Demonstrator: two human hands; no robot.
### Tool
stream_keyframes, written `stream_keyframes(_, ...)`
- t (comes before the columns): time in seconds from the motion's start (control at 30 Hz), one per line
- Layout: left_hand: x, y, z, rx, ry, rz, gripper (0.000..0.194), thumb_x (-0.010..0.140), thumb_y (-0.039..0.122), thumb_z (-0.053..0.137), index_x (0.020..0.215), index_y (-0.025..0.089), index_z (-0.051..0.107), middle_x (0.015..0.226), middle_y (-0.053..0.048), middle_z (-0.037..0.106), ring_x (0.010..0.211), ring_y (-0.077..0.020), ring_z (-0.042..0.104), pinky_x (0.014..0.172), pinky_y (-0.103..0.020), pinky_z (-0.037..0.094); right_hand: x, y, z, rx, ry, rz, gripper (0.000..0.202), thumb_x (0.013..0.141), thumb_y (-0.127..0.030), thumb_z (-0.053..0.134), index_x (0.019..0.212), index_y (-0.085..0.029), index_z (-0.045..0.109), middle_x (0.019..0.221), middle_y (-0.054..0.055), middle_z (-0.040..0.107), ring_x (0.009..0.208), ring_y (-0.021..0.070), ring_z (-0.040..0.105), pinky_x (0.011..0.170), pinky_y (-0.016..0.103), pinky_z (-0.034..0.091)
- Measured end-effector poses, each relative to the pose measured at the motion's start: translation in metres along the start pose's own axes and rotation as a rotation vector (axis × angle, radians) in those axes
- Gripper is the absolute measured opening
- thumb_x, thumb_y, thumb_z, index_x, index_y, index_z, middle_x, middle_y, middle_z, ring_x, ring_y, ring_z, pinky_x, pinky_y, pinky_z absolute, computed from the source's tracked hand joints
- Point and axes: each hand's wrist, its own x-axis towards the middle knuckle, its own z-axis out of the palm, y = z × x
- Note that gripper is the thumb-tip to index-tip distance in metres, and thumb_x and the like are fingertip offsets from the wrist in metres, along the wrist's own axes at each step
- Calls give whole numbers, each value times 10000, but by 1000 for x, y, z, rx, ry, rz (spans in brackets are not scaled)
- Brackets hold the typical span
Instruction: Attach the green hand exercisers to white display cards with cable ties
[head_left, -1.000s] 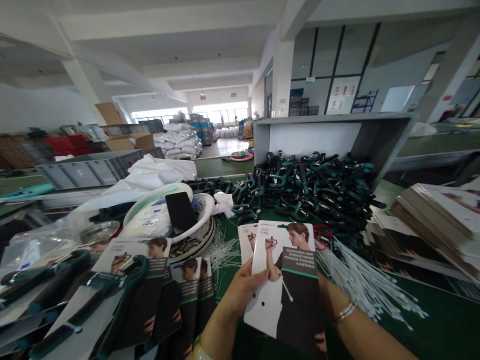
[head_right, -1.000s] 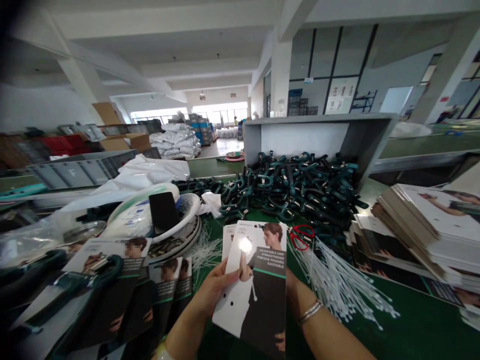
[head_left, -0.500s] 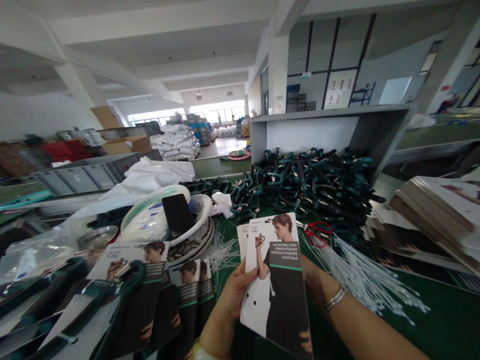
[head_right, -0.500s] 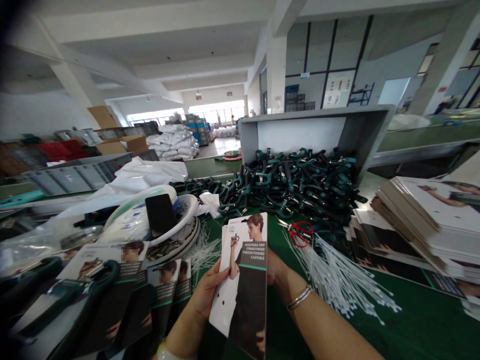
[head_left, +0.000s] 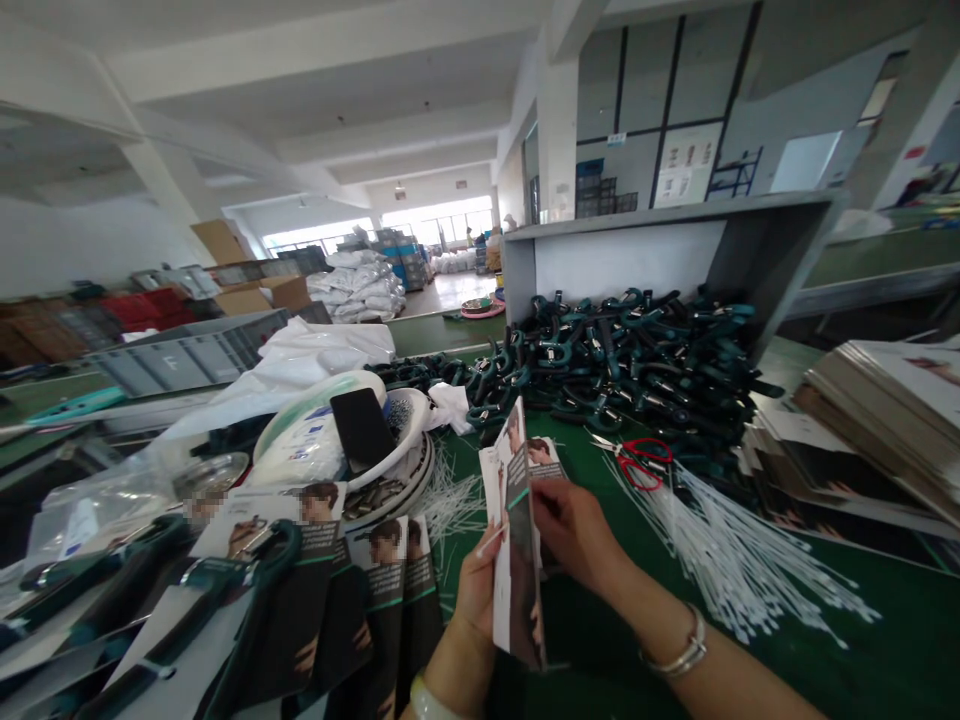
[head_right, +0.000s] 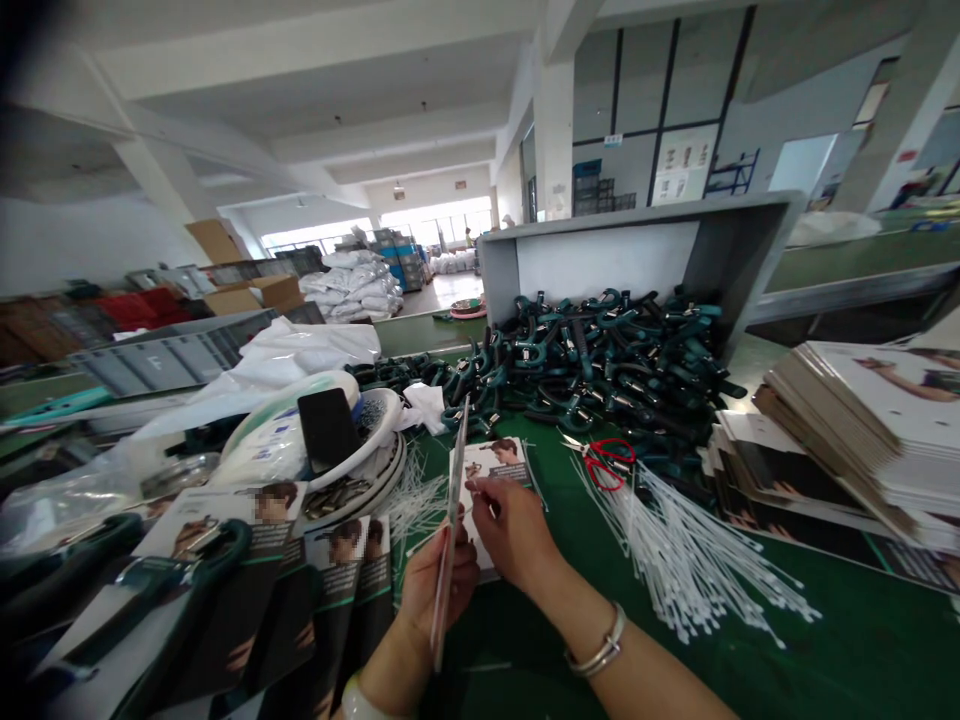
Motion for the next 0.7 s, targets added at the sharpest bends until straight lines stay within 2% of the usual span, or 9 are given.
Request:
stream_keyframes(0.13, -3, 3, 9, -131, 19, 1, 175, 677, 147, 696, 844, 156, 644, 632, 35, 635, 429, -2, 438, 401, -83, 321, 2, -11, -2, -287, -76, -174, 283, 888, -233, 380, 724, -160, 599, 782, 66, 594, 753, 167, 530, 710, 292, 407)
stream_keyframes(0.23, -6, 5, 13, -123, 53, 45, 193, 690, 165, 696, 877, 169, 646, 657, 41, 639, 440, 15, 440, 412, -62, 317, 1, -14, -2, -336, -109, -188, 256, 892, -208, 364, 765, -151, 579, 807, 75, 592, 772, 167, 523, 716, 290, 399)
stream_keyframes(0.3, -6, 4, 11, -86, 70, 66, 198, 715, 194, 683, 910, 179, 648, 672, 32, 639, 450, 10, 443, 413, -69, 319, 2, -13, -2, -249, -146, -130, 277, 904, -258, 363, 767, -154, 581, 769, 54, 599, 732, 153, 527, 677, 271, 394)
stream_keyframes(0.4, -5, 1, 6, -34, 97, 63, 216, 740, 224, 666, 953, 193, 644, 656, 30, 620, 439, 3, 416, 397, -81, 298, 8, -10, 2, 41, -192, 22, 333, 890, -398, 408, 765, -160, 604, 703, 17, 612, 637, 122, 529, 582, 231, 386)
stream_keyframes(0.53, -4, 0, 4, -45, 74, 12, 202, 701, 196, 698, 893, 178, 636, 595, 55, 577, 418, 13, 381, 387, -70, 270, 18, -5, 11, 331, -84, 196, 295, 797, -430, 530, 679, -161, 567, 581, -14, 558, 480, 98, 480, 465, 216, 363)
stream_keyframes(0.63, -4, 1, 3, -110, 31, 18, 235, 675, 179, 714, 893, 185, 628, 623, 59, 603, 432, 18, 416, 402, -59, 288, 17, -5, 14, 313, 4, 174, 211, 783, -371, 550, 749, -165, 576, 599, -15, 573, 486, 107, 510, 479, 221, 390)
stream_keyframes(0.7, -3, 1, -1, -113, 17, 50, 234, 717, 193, 678, 944, 202, 621, 668, 47, 628, 454, 7, 448, 417, -69, 313, 12, -8, 13, 135, 23, 66, 160, 805, -297, 520, 808, -161, 604, 675, 16, 622, 572, 128, 555, 549, 237, 420)
